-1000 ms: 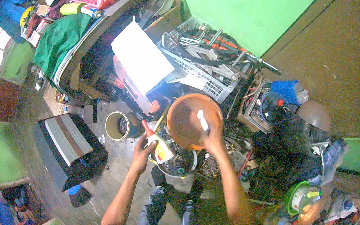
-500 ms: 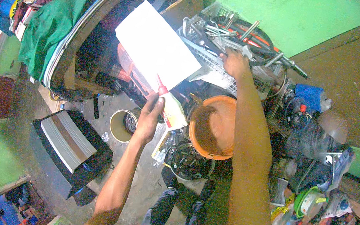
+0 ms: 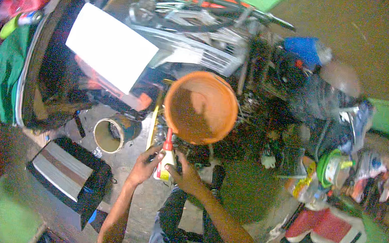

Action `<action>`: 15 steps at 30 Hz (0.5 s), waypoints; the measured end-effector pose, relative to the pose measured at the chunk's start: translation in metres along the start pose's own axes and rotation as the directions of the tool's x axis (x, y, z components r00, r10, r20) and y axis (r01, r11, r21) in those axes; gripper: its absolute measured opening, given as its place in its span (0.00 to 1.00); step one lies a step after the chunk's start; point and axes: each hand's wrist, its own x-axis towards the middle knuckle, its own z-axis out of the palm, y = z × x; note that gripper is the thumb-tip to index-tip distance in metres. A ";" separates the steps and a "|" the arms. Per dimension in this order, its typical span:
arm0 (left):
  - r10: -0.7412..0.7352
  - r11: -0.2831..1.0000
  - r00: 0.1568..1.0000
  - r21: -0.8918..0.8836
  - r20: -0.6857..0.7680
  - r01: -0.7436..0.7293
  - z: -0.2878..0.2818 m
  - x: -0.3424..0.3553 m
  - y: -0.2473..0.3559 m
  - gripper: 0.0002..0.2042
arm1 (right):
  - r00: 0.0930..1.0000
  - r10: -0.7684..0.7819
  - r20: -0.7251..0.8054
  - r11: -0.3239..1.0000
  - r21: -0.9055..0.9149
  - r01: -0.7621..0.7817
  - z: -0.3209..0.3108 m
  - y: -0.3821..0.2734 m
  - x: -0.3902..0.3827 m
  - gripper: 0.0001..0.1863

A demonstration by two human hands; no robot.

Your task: The person organizes various mechanical parts and tools, placing a gray plastic panel onto a table, handling a bottle of fluid, and hanging a green hose onto a wall-mounted rack.

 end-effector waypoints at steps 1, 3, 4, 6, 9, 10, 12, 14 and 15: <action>-0.008 1.000 1.000 -0.003 0.012 0.008 0.017 -0.004 -0.001 0.19 | 0.998 0.057 -0.021 0.998 0.008 -0.057 -0.004 0.011 -0.010 0.33; 0.011 0.998 1.000 0.067 0.022 -0.012 0.057 -0.007 -0.004 0.21 | 0.980 0.185 -0.071 0.981 0.071 -0.180 -0.020 0.036 -0.035 0.33; -0.007 0.990 0.999 0.140 0.042 0.001 0.073 -0.004 -0.016 0.22 | 0.964 0.250 -0.086 0.963 0.127 -0.239 -0.031 0.045 -0.048 0.32; 0.021 0.969 0.996 0.244 0.087 -0.042 0.102 0.001 -0.036 0.24 | 0.943 0.295 -0.156 0.936 0.247 -0.252 -0.055 0.049 -0.069 0.32; -0.103 0.965 0.941 0.260 0.321 0.016 0.160 0.006 -0.020 0.24 | 0.925 0.268 -0.270 0.940 0.284 -0.189 -0.088 0.115 -0.112 0.34; -0.182 0.959 0.902 0.271 0.390 0.076 0.177 0.008 -0.011 0.24 | 0.911 0.265 -0.316 0.940 0.295 -0.172 -0.095 0.135 -0.125 0.34; -0.161 0.932 0.878 0.362 0.451 -0.015 0.198 0.003 -0.015 0.23 | 0.902 0.359 -0.239 0.871 0.434 -0.232 -0.127 0.119 -0.146 0.28; -0.287 0.920 0.827 0.381 0.483 0.097 0.235 -0.002 0.002 0.21 | 0.905 0.296 -0.306 0.876 0.464 -0.130 -0.155 0.133 -0.173 0.23; -0.118 0.910 0.850 0.399 0.514 -0.115 0.254 -0.002 0.001 0.21 | 0.902 0.179 -0.392 0.911 0.413 -0.001 -0.164 0.163 -0.187 0.20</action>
